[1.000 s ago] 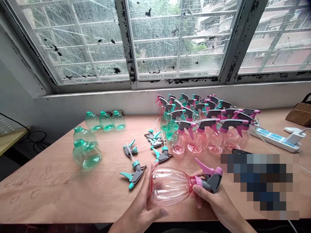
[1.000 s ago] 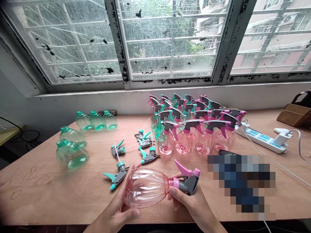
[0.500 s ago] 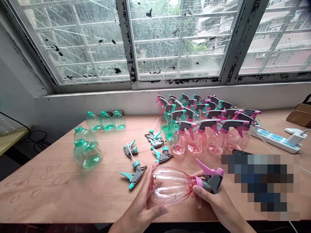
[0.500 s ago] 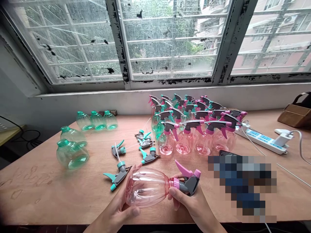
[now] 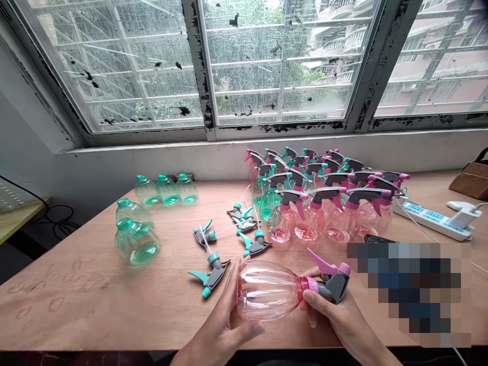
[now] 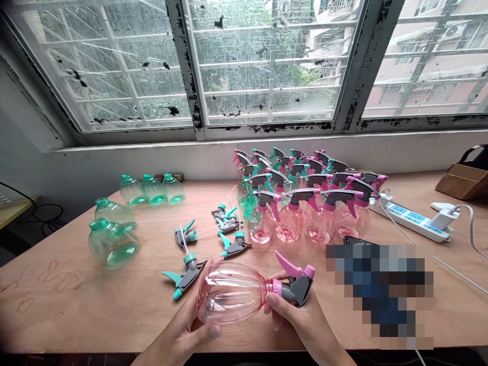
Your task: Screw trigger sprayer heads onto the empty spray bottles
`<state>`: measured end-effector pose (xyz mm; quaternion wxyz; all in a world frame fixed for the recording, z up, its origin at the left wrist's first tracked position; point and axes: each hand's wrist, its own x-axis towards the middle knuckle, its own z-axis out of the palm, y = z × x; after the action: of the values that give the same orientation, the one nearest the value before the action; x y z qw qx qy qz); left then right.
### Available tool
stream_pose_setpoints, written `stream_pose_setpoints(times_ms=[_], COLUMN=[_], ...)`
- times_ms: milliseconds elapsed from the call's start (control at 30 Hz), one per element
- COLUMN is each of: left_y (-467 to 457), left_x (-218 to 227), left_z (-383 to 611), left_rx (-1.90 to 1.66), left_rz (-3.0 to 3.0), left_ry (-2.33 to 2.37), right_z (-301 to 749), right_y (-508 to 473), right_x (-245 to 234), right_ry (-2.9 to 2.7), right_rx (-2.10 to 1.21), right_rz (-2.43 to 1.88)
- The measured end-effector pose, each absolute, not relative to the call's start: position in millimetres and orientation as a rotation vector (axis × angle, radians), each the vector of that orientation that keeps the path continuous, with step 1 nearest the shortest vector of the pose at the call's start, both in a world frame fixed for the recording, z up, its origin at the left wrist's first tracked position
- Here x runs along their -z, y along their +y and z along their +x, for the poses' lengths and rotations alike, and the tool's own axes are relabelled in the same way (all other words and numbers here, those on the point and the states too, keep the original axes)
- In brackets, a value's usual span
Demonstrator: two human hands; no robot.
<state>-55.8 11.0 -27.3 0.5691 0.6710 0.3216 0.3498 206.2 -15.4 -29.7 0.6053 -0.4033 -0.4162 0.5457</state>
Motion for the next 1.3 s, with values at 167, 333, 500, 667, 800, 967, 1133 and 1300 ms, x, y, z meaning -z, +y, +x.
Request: stream_pose_setpoints(times_ms=[167, 333, 500, 667, 800, 967, 1133, 1300], left_y=[10.0, 10.7, 11.1, 11.4, 12.6, 12.4, 10.6, 11.7], left_x=[22.6, 24.6, 20.9, 21.3, 23.0, 21.8, 25.0, 29.9], left_z=[-52.3, -51.4, -50.9, -49.9, -50.5, -53.8, -53.4, -54.8], left_rx=[-0.821, -0.846, -0.828, -0.809, -0.830, -0.820, -0.795, -0.837], left_rz=[1.626, 1.576, 1.444, 1.529, 1.588, 1.594, 1.585, 1.609], left_ry=[0.780, 0.729, 0.701, 0.724, 0.670, 0.658, 0.719, 0.692], right_z=[207.6, 208.0, 207.6, 207.0, 207.1, 207.8, 207.8, 207.1], right_y=[-13.7, -14.7, -15.4, -13.8, -14.3, -15.9, -14.9, -15.4], right_x=[32.5, 33.6, 33.3, 32.0, 32.6, 33.4, 31.7, 30.8], right_ry=[-0.950, -0.950, -0.945, -0.908, -0.928, -0.973, -0.945, -0.956], right_rx=[-1.262, -1.255, -1.266, -1.260, -1.279, -1.276, -1.282, -1.288], right_rz=[-0.907, -0.916, -0.904, -0.886, -0.882, -0.895, -0.876, -0.891])
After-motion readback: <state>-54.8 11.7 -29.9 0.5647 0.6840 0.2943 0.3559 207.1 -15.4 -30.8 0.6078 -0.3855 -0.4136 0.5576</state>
